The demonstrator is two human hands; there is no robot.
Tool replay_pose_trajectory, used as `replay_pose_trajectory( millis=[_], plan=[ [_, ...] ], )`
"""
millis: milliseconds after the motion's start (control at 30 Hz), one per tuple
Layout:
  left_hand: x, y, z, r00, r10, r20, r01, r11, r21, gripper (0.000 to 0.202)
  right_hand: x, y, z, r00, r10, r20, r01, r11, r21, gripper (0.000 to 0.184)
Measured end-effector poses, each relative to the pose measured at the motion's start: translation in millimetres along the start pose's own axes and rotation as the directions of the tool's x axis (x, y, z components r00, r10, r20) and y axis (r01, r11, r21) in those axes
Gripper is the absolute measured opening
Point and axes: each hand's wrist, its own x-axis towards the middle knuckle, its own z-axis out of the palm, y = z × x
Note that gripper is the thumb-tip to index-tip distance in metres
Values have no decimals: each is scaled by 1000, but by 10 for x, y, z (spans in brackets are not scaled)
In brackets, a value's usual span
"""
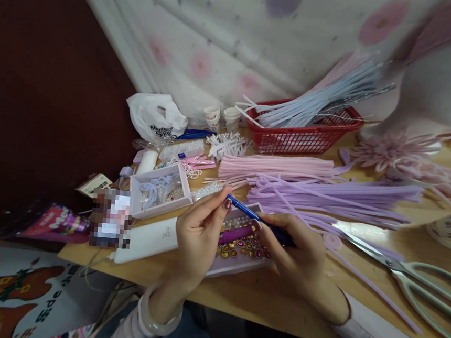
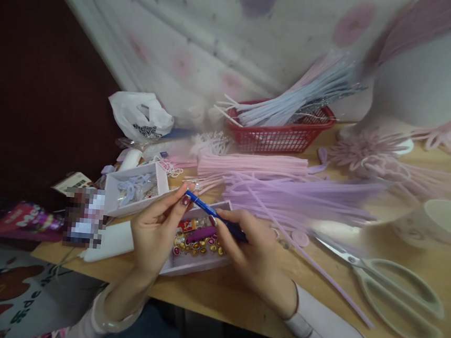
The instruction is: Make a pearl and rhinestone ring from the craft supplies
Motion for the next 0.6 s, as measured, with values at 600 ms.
replay_pose_trajectory(
  millis=[600],
  plan=[
    [53, 225, -185, 947, -141, 290, 251, 886, -389, 16, 133, 86, -51, 956, 139, 259, -218, 927, 306, 20]
  ],
)
